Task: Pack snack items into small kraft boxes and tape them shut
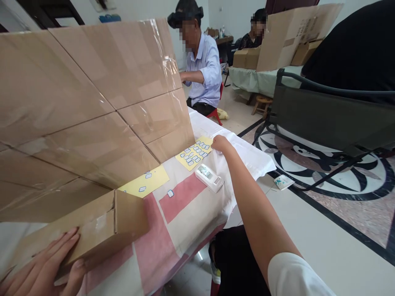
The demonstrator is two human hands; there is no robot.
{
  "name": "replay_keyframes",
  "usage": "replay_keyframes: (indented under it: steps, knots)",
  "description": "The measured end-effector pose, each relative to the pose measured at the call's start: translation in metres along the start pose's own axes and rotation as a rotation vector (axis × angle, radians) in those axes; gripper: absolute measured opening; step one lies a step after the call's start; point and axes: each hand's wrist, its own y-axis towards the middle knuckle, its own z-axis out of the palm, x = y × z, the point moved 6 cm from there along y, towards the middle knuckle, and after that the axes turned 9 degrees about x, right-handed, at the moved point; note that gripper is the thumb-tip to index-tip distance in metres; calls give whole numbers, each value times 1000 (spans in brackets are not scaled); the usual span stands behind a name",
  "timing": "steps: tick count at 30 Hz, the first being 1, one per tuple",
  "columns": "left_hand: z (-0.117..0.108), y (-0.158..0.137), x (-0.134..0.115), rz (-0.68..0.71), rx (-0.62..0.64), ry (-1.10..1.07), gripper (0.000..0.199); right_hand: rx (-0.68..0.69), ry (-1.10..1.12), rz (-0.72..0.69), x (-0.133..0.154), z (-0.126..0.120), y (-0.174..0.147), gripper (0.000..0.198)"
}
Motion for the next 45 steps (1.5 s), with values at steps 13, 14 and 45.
replay_keyframes:
  steps: [13, 14, 45]
  knots:
    - [-14, 7, 18, 81, 16, -244, 35, 321, 656, -802, 165, 24, -155, 31]
    - [-16, 7, 24, 57, 26, -327, 41, 445, 718, -821, 177, 50, -172, 31]
    - [-22, 0, 30, -162, -52, -327, 40, 544, 373, -1071, 220, 163, -247, 12]
